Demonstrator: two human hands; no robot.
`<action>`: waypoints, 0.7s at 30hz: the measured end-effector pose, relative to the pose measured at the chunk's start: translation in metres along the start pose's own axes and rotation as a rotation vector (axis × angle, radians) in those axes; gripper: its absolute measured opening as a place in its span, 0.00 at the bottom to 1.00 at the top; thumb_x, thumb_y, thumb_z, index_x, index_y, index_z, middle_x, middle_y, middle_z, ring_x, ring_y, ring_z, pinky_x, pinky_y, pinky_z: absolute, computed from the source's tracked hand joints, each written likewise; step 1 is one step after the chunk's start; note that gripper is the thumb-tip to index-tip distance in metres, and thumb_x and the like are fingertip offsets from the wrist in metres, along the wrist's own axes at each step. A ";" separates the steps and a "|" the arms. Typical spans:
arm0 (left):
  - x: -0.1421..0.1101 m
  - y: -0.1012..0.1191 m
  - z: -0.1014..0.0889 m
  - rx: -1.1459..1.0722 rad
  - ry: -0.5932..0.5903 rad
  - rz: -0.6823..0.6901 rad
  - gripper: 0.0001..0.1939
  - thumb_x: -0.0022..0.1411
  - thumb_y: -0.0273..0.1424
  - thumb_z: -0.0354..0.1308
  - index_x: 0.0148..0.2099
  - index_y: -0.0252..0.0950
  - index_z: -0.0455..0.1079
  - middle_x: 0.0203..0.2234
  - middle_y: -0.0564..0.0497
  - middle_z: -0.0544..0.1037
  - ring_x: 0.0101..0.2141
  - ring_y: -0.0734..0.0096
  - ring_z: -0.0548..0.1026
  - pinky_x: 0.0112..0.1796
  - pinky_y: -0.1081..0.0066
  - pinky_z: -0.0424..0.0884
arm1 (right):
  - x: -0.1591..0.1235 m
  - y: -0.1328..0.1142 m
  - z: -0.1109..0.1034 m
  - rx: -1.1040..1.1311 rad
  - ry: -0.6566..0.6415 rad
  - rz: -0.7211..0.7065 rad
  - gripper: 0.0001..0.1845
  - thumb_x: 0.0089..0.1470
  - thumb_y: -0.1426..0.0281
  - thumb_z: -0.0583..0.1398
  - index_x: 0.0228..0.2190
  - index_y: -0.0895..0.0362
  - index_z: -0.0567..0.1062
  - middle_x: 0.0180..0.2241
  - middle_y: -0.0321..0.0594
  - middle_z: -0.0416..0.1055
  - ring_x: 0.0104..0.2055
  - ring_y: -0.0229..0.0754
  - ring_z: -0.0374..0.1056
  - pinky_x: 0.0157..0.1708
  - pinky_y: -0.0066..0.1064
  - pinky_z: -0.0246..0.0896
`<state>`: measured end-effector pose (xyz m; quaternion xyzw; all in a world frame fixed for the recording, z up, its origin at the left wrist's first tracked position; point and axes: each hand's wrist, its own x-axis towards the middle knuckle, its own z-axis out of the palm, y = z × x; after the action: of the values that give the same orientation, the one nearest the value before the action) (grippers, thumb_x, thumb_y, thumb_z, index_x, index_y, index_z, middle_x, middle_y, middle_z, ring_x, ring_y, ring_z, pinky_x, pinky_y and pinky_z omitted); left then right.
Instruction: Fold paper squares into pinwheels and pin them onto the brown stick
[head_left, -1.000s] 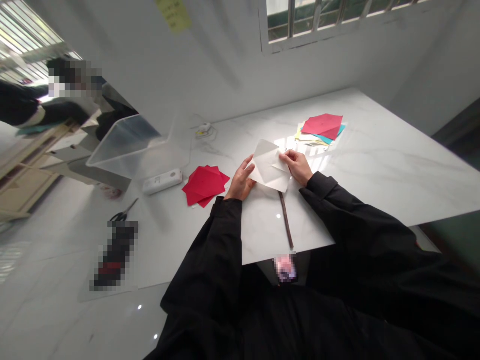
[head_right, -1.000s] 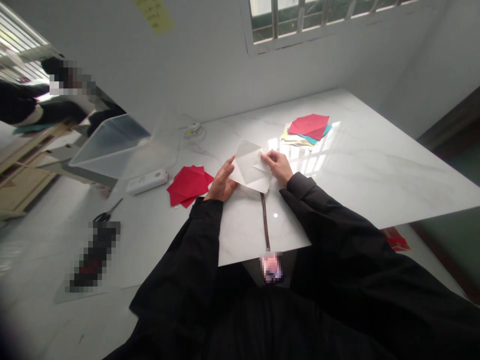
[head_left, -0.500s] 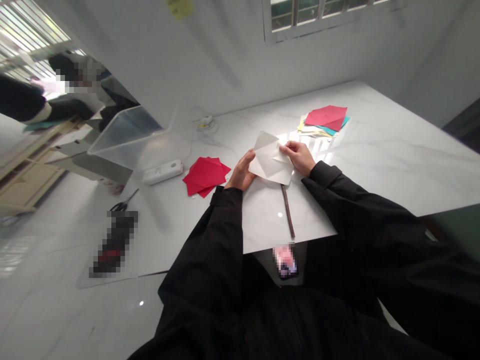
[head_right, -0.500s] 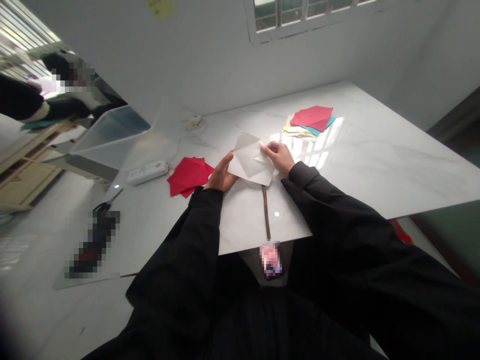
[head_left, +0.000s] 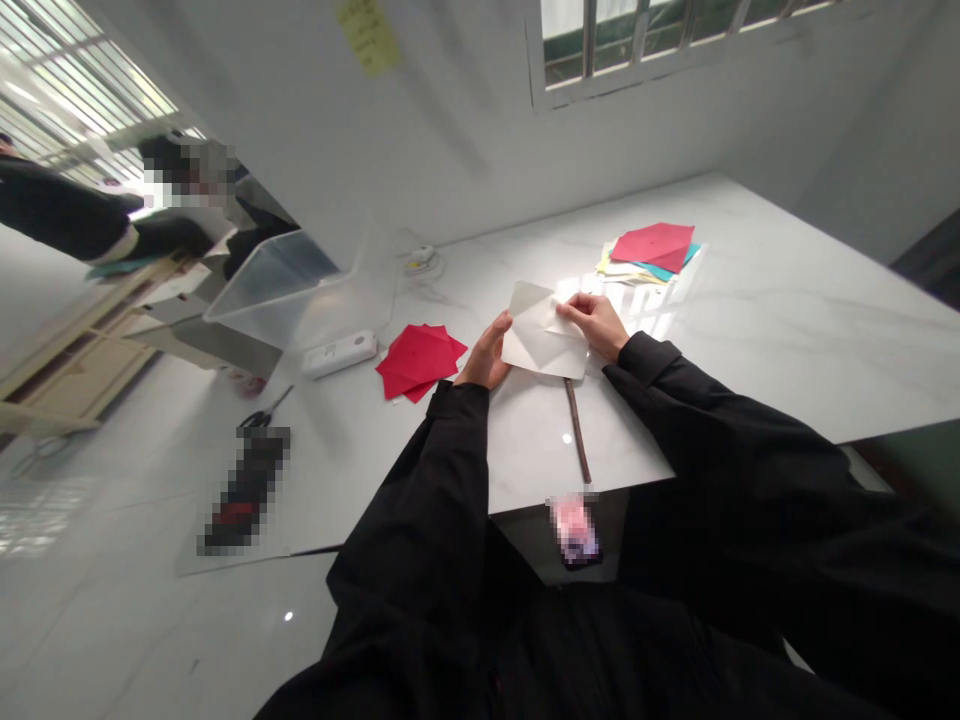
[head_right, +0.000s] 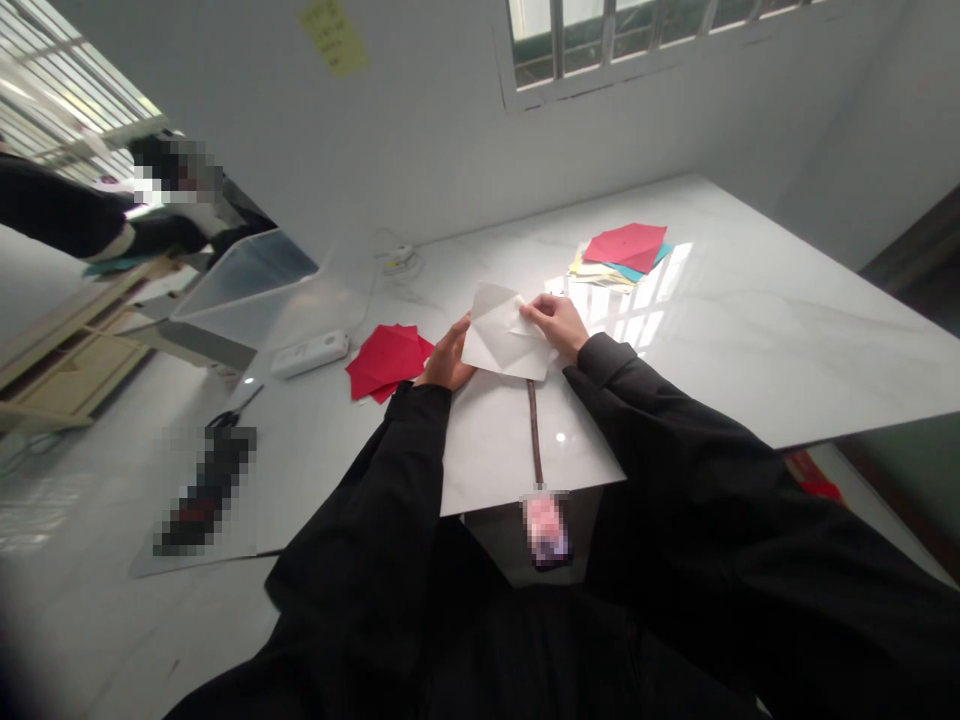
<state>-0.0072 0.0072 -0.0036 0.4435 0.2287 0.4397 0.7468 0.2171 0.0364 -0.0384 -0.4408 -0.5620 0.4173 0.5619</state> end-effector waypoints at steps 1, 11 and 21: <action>-0.001 0.000 0.001 0.015 -0.001 0.004 0.34 0.64 0.43 0.67 0.68 0.36 0.70 0.55 0.40 0.83 0.60 0.45 0.78 0.65 0.54 0.66 | 0.001 0.000 0.000 0.003 0.002 0.002 0.30 0.46 0.41 0.72 0.26 0.56 0.78 0.25 0.37 0.73 0.29 0.39 0.64 0.33 0.32 0.59; -0.002 -0.001 0.001 0.055 0.020 0.020 0.35 0.66 0.49 0.64 0.70 0.40 0.68 0.58 0.42 0.81 0.62 0.45 0.76 0.66 0.51 0.65 | 0.000 0.008 -0.001 0.077 0.017 0.006 0.29 0.47 0.42 0.72 0.27 0.56 0.78 0.25 0.36 0.72 0.29 0.39 0.64 0.31 0.32 0.59; -0.001 -0.004 -0.003 -0.157 0.074 -0.057 0.38 0.71 0.52 0.57 0.75 0.41 0.61 0.64 0.41 0.76 0.67 0.45 0.71 0.70 0.47 0.59 | 0.001 0.008 0.000 0.086 0.040 0.032 0.29 0.46 0.41 0.72 0.28 0.55 0.77 0.26 0.36 0.73 0.29 0.39 0.66 0.31 0.31 0.62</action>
<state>-0.0080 0.0064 -0.0086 0.3602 0.2335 0.4508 0.7826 0.2178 0.0390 -0.0459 -0.4335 -0.5251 0.4409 0.5847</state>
